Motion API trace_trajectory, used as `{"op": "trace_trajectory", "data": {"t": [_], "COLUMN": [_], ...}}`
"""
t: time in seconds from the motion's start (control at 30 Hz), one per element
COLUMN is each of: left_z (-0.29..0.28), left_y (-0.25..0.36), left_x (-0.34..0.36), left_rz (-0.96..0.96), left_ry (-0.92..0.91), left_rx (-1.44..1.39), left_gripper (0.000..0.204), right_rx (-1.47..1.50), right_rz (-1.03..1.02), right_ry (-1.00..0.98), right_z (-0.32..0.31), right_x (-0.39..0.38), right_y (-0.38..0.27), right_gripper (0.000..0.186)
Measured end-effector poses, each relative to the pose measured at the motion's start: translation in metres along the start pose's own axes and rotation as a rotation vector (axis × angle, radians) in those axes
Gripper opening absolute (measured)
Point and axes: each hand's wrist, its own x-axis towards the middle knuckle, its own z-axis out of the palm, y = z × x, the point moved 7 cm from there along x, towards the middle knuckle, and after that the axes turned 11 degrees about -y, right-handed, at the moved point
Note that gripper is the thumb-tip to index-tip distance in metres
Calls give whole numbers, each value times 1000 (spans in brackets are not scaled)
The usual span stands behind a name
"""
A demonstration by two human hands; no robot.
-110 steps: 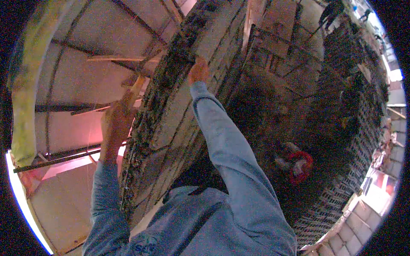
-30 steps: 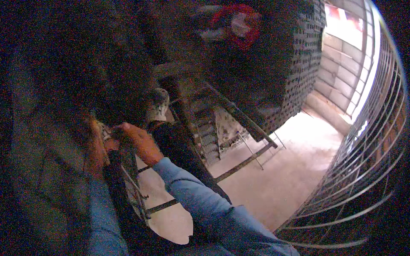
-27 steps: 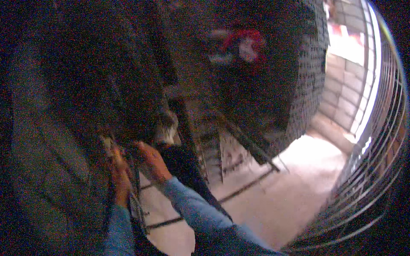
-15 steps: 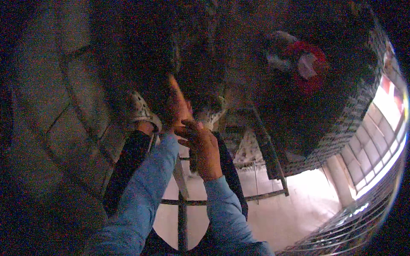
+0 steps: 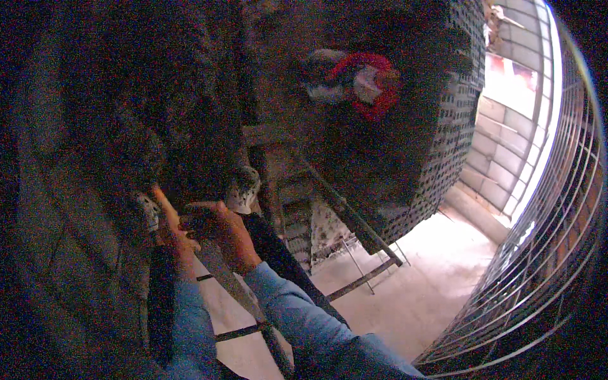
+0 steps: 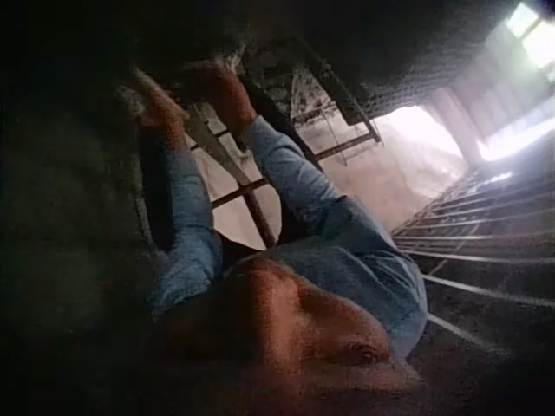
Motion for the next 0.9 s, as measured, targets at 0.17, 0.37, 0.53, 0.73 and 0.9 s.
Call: {"op": "trace_trajectory", "data": {"t": [0.17, 0.37, 0.53, 0.73, 0.9], "left_z": [-17, -18, -40, -50, 5], "left_y": [-23, -30, -48, -103, 47], "left_x": [14, 65, -17, 13, 119], "left_rz": [277, 152, 51, -173, -413], "left_ry": [177, 362, 245, 100, -155], "left_rx": [451, 518, 278, 430, -302], "left_gripper": [65, 68, 59, 57, 78], "right_rx": [38, -52, -81, -61, -66], "right_rz": [19, 56, 83, 94, 83], "right_ry": [184, 181, 221, 127, 217], "right_z": [-5, 16, 33, 59, 71], "right_x": [6, 21, 24, 37, 33], "right_y": [6, 1, -13, -30, -50], "right_gripper": [77, 69, 70, 69, 66]}}
